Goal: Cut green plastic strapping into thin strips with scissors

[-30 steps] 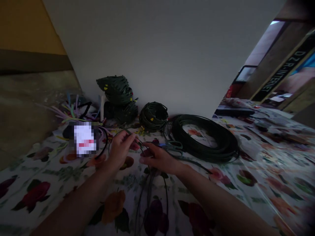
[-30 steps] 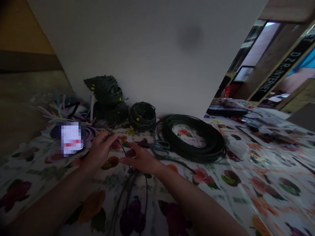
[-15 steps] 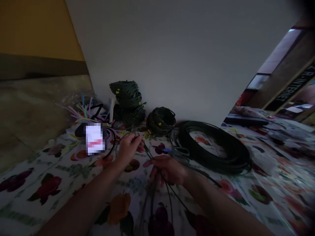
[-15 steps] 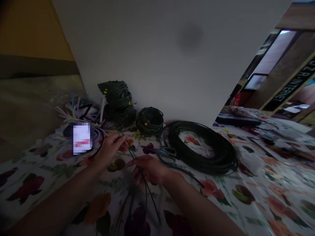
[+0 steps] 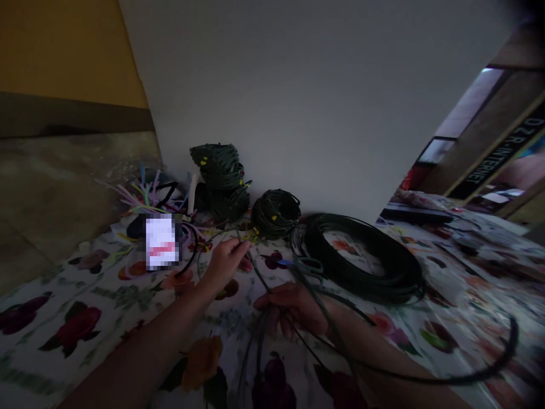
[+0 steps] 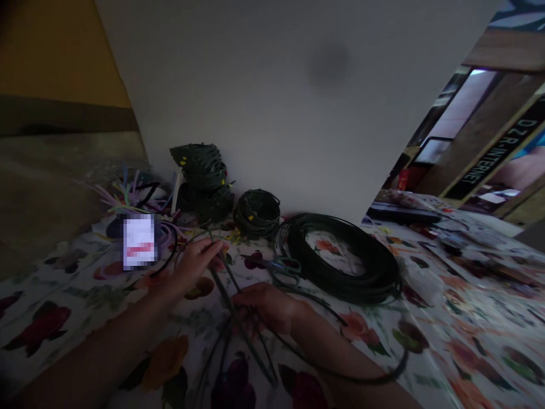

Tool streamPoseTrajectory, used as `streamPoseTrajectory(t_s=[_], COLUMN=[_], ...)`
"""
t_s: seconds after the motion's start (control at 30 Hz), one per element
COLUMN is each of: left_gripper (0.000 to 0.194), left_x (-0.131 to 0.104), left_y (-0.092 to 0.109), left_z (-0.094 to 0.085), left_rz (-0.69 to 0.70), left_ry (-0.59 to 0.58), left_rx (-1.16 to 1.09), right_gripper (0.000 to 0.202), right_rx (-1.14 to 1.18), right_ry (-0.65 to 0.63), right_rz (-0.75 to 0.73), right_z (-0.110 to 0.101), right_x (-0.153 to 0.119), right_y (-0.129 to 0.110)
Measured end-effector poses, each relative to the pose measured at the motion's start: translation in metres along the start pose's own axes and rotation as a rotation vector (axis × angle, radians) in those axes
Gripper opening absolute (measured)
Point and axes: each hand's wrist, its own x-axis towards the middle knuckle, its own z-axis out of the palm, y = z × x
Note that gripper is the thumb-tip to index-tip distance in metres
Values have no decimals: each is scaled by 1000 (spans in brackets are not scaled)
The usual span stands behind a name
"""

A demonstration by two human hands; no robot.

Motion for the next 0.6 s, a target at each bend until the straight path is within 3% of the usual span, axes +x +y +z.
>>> streamPoseTrajectory(t_s=[0.2, 0.3, 0.4, 0.6], left_gripper=[36, 37, 36, 31], left_x=[-12, -17, -17, -8], left_y=[-9, -10, -9, -11], left_z=[15, 20, 19, 11], left_rz=[-78, -92, -66, 48], left_ry=[-202, -238, -190, 39], left_rx=[15, 23, 28, 19], right_gripper=[51, 47, 43, 38], right_rx=[37, 95, 144, 217], right_ry=[-35, -62, -77, -64], right_rz=[-1, -42, -52, -56], right_z=[-1, -7, -15, -24], right_x=[-12, -20, -31, -62], right_y=[8, 15, 24, 35])
